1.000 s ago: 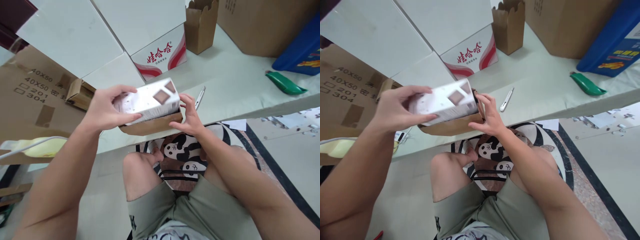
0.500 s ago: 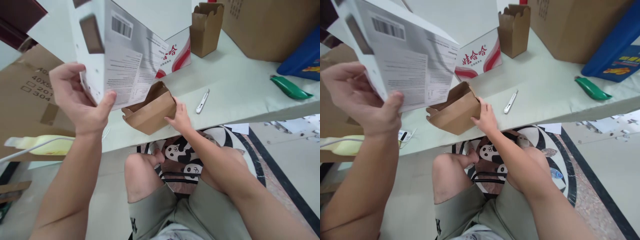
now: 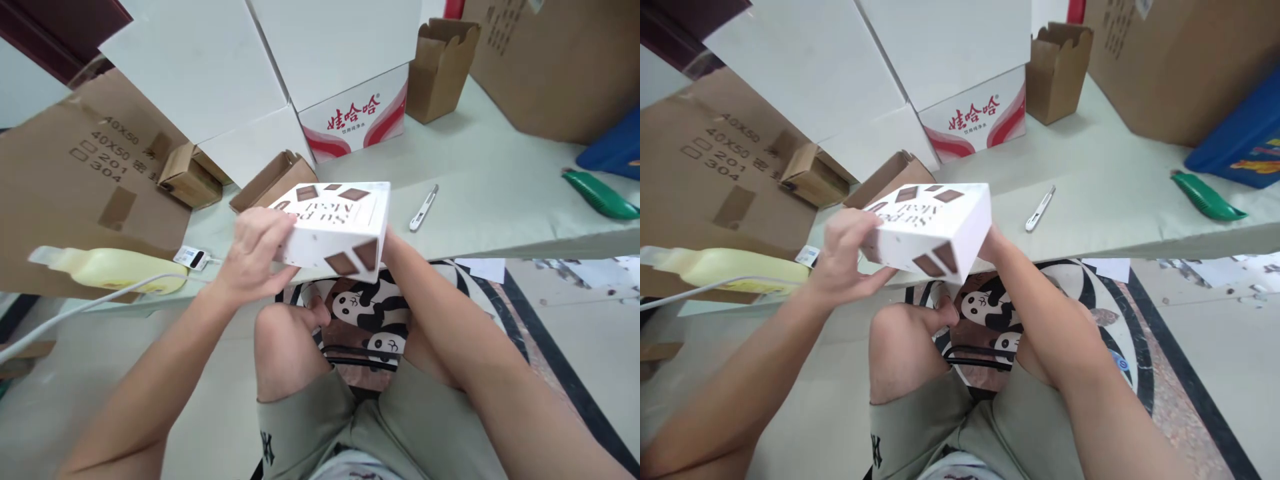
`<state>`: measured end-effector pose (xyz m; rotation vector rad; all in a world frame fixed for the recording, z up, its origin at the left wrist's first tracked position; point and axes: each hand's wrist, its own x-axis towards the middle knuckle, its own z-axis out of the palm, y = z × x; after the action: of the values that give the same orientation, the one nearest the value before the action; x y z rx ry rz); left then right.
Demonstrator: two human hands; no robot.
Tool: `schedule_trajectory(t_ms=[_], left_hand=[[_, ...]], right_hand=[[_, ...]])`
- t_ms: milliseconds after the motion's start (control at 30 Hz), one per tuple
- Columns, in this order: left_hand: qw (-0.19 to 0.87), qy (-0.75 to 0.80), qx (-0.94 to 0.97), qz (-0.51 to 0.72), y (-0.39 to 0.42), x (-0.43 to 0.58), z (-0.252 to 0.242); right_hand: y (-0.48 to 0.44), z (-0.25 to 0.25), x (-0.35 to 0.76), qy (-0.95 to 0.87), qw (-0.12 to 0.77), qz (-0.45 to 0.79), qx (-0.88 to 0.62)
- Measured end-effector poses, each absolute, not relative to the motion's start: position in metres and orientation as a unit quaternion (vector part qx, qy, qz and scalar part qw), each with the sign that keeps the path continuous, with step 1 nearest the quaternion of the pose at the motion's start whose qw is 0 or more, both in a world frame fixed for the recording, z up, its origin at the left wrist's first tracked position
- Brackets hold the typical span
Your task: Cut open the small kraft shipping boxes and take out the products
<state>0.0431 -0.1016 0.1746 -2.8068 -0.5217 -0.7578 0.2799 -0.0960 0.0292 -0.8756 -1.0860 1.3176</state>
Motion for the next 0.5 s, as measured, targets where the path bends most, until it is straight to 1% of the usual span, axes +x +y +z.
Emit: schedule_trajectory(t_ms=[67, 133, 233, 300, 333, 400, 467, 500], left_hand=[[0.095, -0.150, -0.955, -0.236, -0.101, 0.040, 0.161], [0.093, -0.152, -0.957, -0.228, -0.095, 0.039, 0.148], [0.063, -0.179, -0.957, -0.218, -0.084, 0.044, 0.127], [0.031, -0.200, -0.948, -0.245, -0.079, 0.051, 0.110], [0.005, -0.223, -0.936, -0.272, -0.079, 0.057, 0.101], [-0.092, -0.299, -0.889, -0.334, -0.081, 0.071, 0.082], [-0.262, -0.350, -0.826, -0.357, -0.086, 0.089, 0.069], [-0.354, -0.347, -0.798, -0.343, -0.088, 0.100, 0.066]], right_hand=[[-0.111, 0.039, 0.297, -0.418, 0.552, 0.655, -0.302], [-0.127, 0.041, 0.316, -0.357, 0.524, 0.723, -0.274], [-0.150, 0.033, 0.344, -0.337, 0.467, 0.752, -0.320], [-0.162, 0.028, 0.357, -0.353, 0.426, 0.756, -0.349], [-0.166, 0.026, 0.360, -0.362, 0.423, 0.750, -0.358], [-0.171, 0.027, 0.359, -0.377, 0.467, 0.712, -0.365], [-0.173, 0.032, 0.349, -0.376, 0.551, 0.644, -0.375], [-0.172, 0.035, 0.343, -0.371, 0.596, 0.600, -0.383]])
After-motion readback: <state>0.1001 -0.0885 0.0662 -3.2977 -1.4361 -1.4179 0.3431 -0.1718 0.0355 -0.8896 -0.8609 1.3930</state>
